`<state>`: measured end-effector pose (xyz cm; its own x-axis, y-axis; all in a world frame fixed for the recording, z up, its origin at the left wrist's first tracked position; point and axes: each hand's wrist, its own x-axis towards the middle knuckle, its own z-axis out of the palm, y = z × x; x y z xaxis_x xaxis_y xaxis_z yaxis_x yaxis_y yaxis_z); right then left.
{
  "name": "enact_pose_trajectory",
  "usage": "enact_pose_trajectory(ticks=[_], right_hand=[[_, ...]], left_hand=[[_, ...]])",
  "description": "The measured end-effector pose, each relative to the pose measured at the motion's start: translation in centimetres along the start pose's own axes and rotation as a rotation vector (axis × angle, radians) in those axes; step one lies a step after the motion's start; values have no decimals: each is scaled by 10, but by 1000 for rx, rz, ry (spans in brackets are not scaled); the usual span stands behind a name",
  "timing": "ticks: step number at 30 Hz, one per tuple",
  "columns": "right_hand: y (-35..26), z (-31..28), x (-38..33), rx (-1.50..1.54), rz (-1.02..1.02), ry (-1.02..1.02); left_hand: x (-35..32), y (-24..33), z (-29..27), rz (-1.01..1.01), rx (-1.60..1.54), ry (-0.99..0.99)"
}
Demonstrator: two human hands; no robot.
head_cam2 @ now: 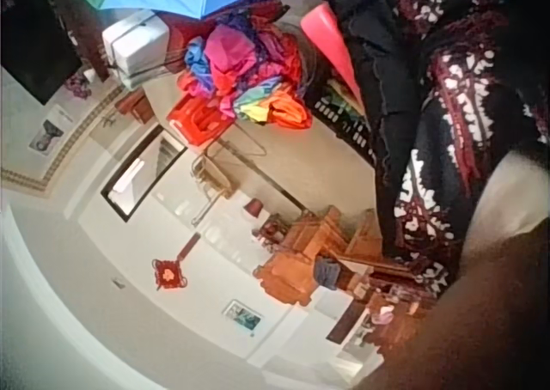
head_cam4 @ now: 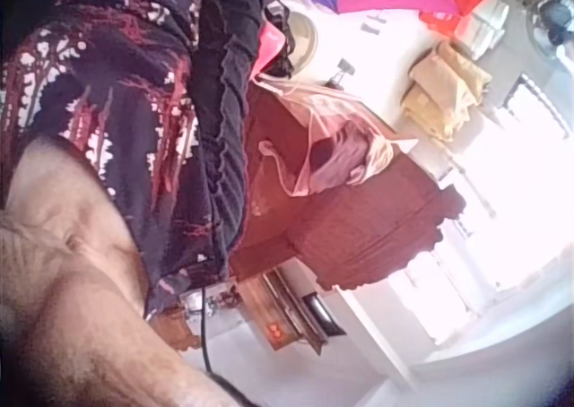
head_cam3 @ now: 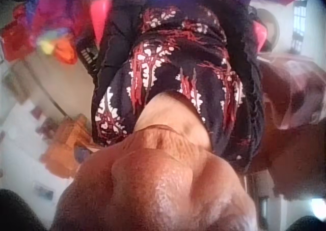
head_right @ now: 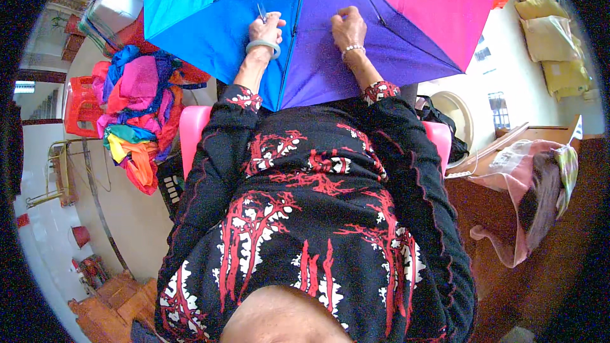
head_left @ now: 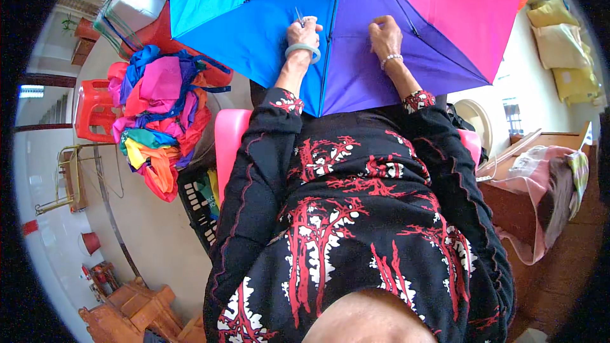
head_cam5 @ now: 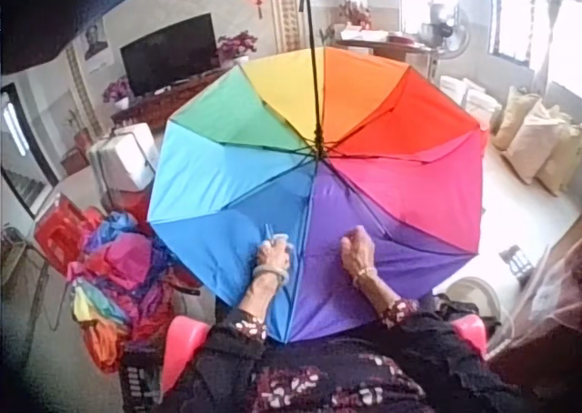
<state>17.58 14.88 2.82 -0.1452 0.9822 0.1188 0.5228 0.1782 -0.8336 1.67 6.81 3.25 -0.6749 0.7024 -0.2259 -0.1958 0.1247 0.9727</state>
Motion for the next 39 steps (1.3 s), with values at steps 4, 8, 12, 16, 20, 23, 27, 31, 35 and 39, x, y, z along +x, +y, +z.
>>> enact_pose_trajectory(ticks=[4,8,12,16,20,23,27,31,35,39], right_hand=[[-18,-1,-12,52,-197,69],[-22,13,-16,-29,-492,-180],[-29,18,-20,-388,-553,-348],[-28,21,-14,-406,-486,-380],[-31,26,-16,-434,-450,-391],[-32,27,-17,-445,-461,-432],[-32,29,-16,-463,-426,-448],[-12,35,-9,-450,-401,-402],[-18,35,-10,-289,-426,-469],[-14,38,-6,-239,-359,-471]], left_hand=[[1,-3,0,42,133,12],[9,-13,0,167,293,16],[6,-11,2,228,462,29],[-10,3,6,181,768,-44],[-15,4,1,244,962,-156],[-10,2,1,241,1093,-165],[-14,3,0,256,1170,-166],[-16,-2,8,260,1159,-163],[-19,5,0,291,1198,-179],[-13,5,-8,378,1154,-184]])
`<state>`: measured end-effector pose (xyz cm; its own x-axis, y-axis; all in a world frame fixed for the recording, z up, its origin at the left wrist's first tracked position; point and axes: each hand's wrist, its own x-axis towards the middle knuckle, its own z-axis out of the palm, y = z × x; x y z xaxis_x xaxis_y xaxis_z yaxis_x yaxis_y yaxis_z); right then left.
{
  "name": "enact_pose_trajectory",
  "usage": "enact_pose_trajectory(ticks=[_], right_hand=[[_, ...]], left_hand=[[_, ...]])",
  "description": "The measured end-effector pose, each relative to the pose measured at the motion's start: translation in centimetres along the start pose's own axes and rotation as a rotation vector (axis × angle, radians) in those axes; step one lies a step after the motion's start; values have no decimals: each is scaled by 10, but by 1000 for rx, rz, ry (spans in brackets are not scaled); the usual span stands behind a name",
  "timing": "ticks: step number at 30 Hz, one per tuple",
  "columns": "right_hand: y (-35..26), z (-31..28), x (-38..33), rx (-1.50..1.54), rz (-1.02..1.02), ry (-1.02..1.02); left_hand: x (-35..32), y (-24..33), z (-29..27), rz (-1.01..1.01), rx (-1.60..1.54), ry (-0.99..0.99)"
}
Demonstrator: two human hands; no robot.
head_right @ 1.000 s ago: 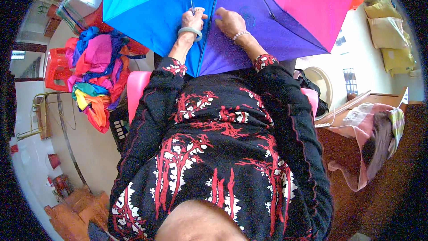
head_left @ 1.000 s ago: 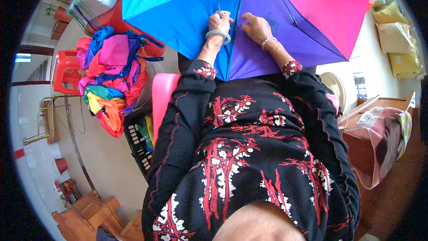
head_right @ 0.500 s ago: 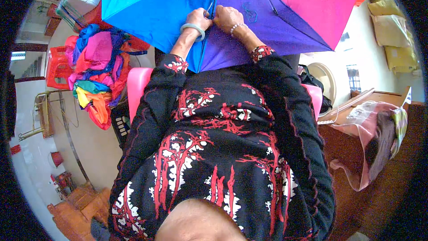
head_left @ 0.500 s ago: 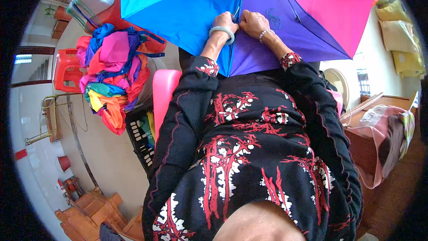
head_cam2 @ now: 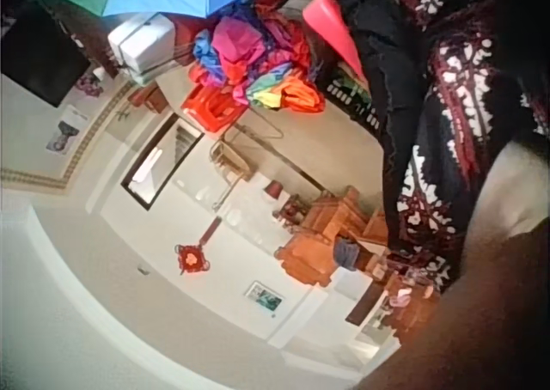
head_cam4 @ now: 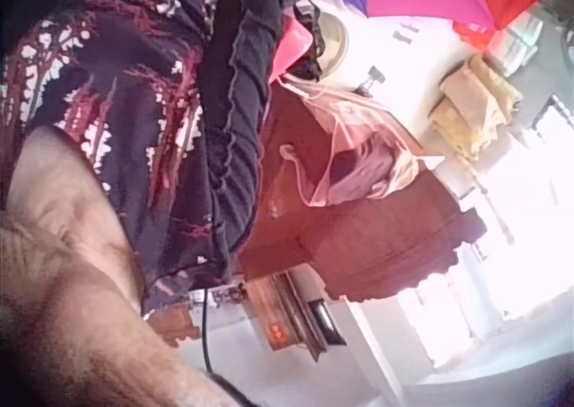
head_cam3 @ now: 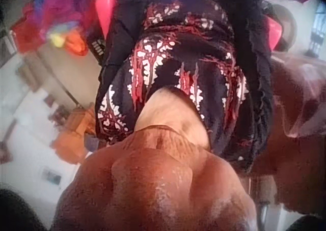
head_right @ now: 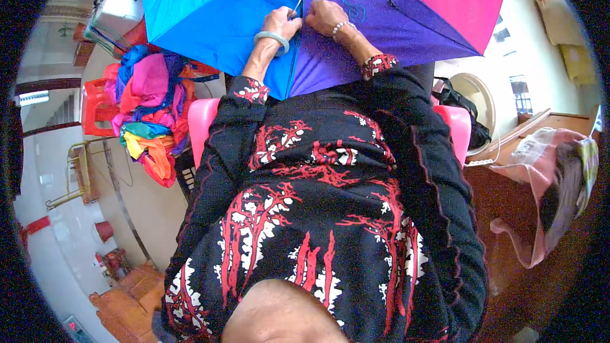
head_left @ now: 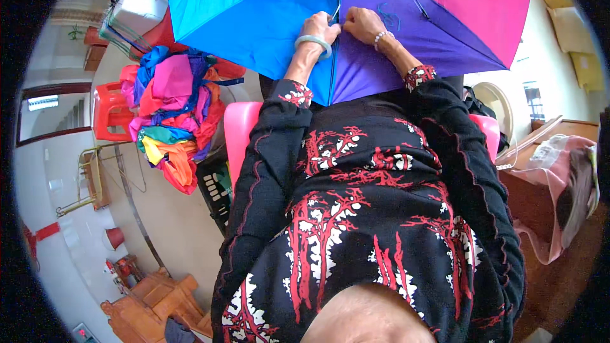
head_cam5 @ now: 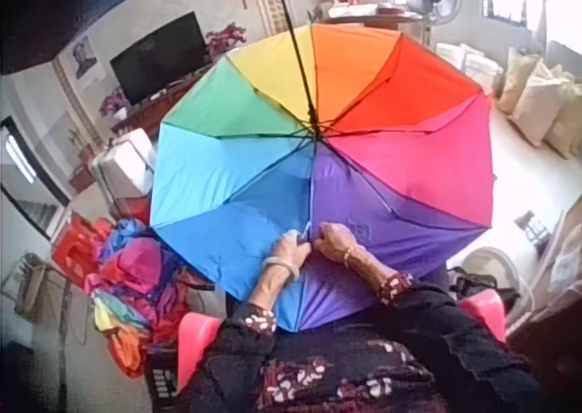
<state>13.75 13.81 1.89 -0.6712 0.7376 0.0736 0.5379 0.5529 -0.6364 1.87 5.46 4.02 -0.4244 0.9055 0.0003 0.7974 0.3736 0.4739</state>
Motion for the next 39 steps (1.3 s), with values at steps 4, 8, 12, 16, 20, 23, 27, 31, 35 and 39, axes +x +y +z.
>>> enact_pose_trajectory(ticks=[4,8,12,16,20,23,27,31,35,39], right_hand=[[9,3,0,76,-65,31],[12,9,5,64,-68,40],[13,9,4,110,-67,24],[11,4,5,133,-56,-32],[11,7,6,140,-61,-16],[10,10,6,125,-57,15],[8,11,4,97,-67,38],[3,9,1,73,-34,-6],[4,4,1,51,-4,-13],[-6,-1,-1,26,-3,-15]], left_hand=[[5,-7,-13,-60,-101,-71],[-4,-2,-27,-98,-187,-127],[-6,-1,-32,-72,-201,-153],[-12,-6,-31,98,4,-63],[-21,1,-27,223,322,30],[-22,10,-20,248,481,69],[-23,15,-14,263,602,118],[-26,14,-7,297,635,171],[-24,12,2,314,617,222],[-24,9,2,314,584,253]])
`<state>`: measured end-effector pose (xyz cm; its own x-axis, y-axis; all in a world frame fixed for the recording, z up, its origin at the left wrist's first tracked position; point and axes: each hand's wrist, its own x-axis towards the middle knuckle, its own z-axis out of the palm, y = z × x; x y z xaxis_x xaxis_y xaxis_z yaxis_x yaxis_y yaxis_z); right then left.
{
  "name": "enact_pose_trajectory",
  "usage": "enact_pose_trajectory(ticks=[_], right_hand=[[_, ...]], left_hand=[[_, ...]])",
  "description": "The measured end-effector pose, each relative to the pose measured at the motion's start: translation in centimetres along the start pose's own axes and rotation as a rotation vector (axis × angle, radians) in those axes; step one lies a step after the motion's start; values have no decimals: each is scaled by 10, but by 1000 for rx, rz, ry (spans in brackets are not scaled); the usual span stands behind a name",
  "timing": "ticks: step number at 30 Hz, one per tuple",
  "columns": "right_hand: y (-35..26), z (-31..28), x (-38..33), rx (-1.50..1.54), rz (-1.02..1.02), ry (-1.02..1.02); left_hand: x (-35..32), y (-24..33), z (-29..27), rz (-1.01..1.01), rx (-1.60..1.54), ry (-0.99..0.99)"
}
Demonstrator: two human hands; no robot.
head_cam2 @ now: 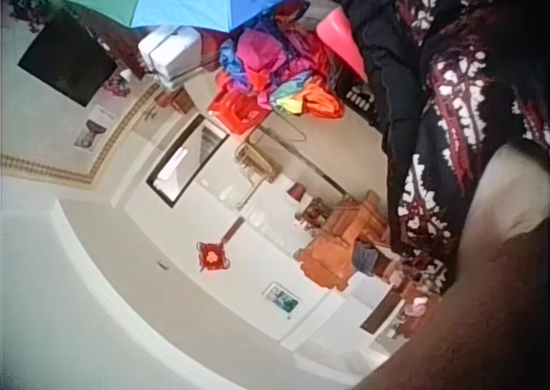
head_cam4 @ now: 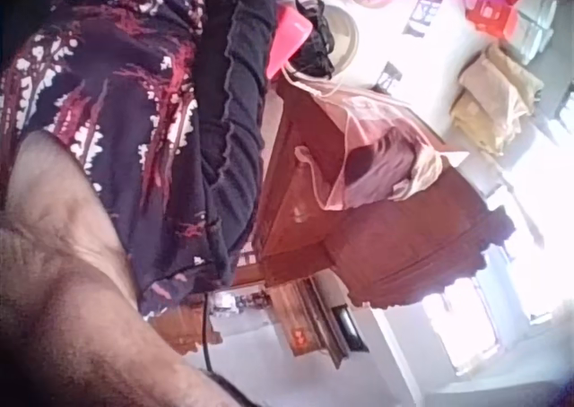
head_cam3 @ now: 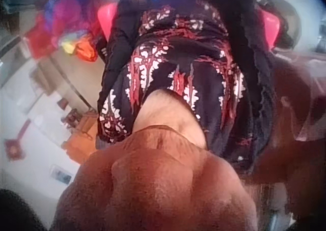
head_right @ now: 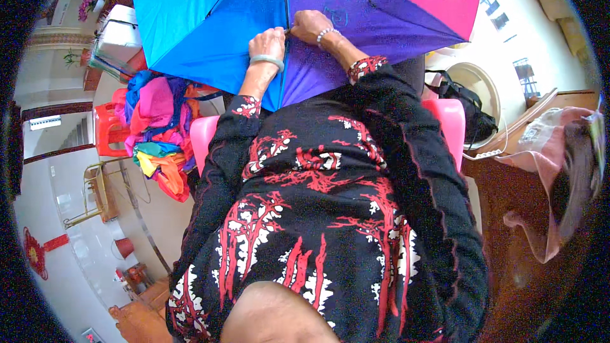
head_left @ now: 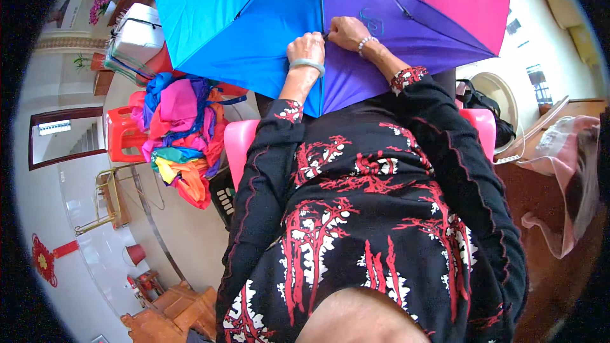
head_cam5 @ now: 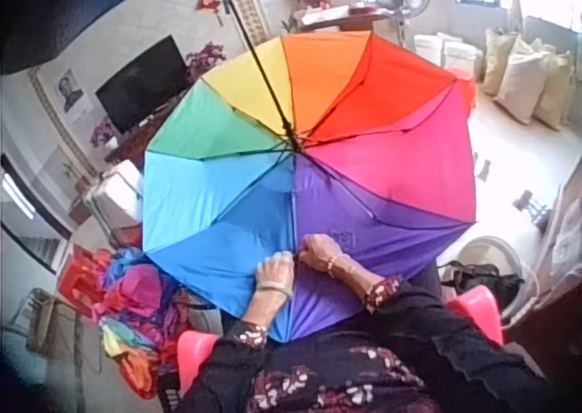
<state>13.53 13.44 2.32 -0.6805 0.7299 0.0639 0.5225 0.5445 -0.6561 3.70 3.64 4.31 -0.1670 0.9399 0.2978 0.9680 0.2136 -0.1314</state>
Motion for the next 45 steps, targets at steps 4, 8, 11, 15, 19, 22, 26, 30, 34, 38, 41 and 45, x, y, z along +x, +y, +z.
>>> enact_pose_trajectory(ticks=[4,8,11,15,19,22,26,30,34,38,41,45], right_hand=[[3,6,-1,-1,-32,68],[3,8,-2,-11,-26,86],[4,7,-3,-19,-24,91],[0,2,-3,-22,-7,61],[0,1,-4,-26,-3,49],[6,3,-4,3,-3,86],[7,0,-10,65,-124,115],[10,3,-10,45,-110,118],[12,2,-12,49,-119,140],[13,2,-12,56,-118,126],[10,0,-13,81,-101,102],[10,-3,-13,70,-103,133]], left_hand=[[0,-2,2,6,-44,13],[-1,0,7,6,-51,8],[-2,0,10,-3,-40,-14],[0,1,11,-25,-62,-44],[0,2,8,-23,-67,-11],[-1,4,6,-40,-78,-48],[-4,2,4,-174,-190,-72],[-4,4,2,-214,-254,-109],[-4,5,-4,-227,-309,-119],[1,6,-8,-307,-387,-171],[3,6,-11,-372,-439,-207],[4,5,-17,-421,-485,-256]])
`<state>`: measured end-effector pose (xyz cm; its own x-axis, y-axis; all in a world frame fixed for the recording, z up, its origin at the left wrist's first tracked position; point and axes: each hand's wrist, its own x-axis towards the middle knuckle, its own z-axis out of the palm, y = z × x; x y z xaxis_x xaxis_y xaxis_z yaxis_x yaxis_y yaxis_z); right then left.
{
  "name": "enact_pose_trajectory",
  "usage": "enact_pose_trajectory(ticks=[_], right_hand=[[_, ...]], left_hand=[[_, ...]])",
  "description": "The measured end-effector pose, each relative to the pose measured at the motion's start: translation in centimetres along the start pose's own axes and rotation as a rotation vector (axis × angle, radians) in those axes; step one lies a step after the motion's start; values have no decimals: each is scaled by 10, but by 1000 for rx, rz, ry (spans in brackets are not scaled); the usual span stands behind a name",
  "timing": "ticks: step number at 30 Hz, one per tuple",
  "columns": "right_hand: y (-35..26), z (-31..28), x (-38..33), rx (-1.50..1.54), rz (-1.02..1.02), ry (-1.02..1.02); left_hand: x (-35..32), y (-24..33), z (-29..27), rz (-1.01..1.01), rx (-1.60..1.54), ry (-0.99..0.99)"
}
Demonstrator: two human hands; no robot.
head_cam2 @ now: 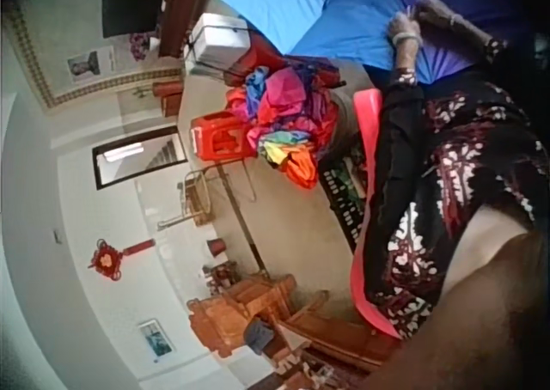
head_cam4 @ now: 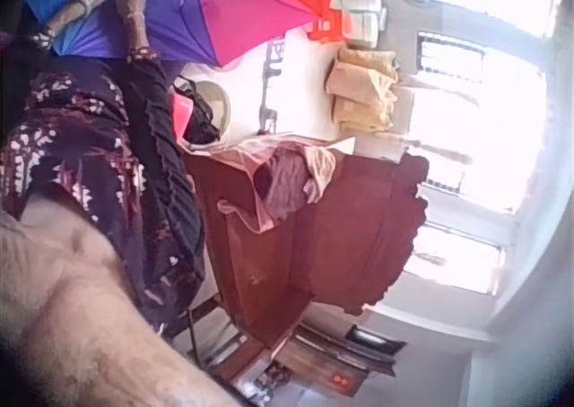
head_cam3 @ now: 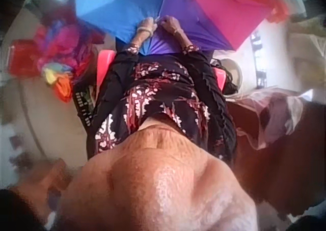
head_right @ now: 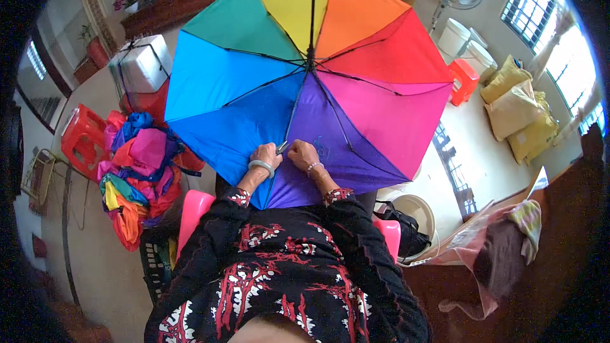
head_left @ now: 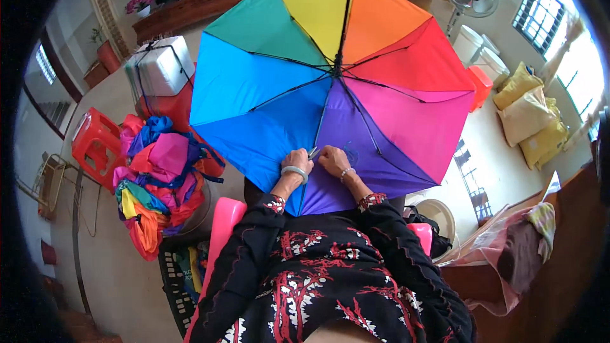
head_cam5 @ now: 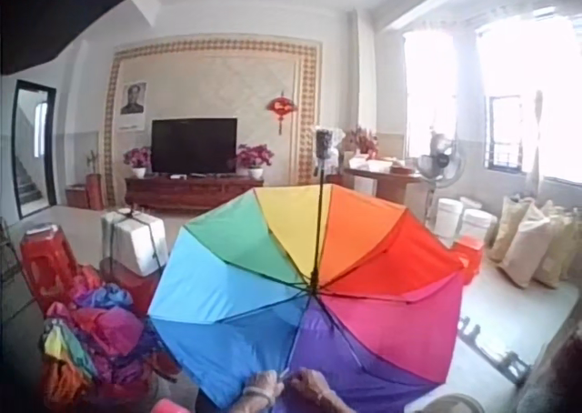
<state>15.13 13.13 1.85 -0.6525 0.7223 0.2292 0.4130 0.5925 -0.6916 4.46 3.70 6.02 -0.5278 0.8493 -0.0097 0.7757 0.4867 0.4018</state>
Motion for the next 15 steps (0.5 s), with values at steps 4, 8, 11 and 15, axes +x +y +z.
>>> enact_pose_trajectory(ticks=[4,8,11,15], right_hand=[[1,1,2,-47,6,6],[-5,-5,2,102,127,-67],[-1,-5,6,136,136,-133],[-1,-7,7,234,219,-203]], left_hand=[[-3,3,-5,-9,-2,-58],[-4,4,-7,-23,-6,-85],[-3,5,-8,-13,2,-100],[-2,5,-7,-1,9,-100]])
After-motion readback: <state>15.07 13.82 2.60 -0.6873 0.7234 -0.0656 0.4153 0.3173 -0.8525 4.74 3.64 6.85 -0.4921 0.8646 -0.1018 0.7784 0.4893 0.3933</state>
